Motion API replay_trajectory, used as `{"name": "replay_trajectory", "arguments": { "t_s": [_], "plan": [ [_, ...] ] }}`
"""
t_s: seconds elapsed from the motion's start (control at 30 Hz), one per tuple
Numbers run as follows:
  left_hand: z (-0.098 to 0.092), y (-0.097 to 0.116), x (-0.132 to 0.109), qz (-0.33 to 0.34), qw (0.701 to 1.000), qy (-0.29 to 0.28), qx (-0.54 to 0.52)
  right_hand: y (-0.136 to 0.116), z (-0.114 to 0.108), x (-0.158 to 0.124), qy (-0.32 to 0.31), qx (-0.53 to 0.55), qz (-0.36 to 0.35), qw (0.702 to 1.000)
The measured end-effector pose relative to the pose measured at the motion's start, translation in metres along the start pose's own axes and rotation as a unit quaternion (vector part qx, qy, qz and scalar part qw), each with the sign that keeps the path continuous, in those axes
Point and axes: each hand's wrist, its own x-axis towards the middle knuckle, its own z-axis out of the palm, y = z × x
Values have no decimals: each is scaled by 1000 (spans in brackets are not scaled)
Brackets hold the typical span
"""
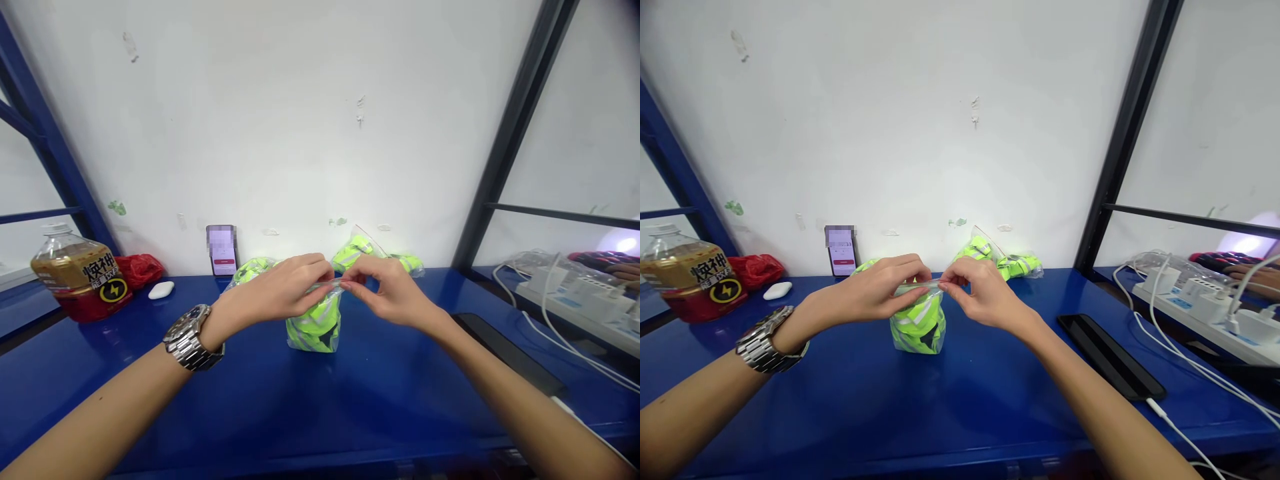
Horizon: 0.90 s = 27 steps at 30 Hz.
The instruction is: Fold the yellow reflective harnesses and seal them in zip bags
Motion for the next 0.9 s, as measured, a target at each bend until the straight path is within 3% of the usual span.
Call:
{"name": "replay_trajectory", "arguments": {
  "t_s": [0.43, 0.6, 0.8, 0.9],
  "plan": [
    [2, 2, 2, 41, 999, 29, 21, -13, 8, 6, 2, -15, -59, 998],
    [12, 0, 5, 36, 993, 34, 109, -12, 9, 6, -18, -23, -71, 997],
    [11, -4, -5, 20, 997, 29, 74, -4, 0, -2, -4, -10, 4, 1000],
    [13, -4, -9, 3, 993, 21, 117, -6, 1, -3, -1, -3, 0, 1000]
  ]
}}
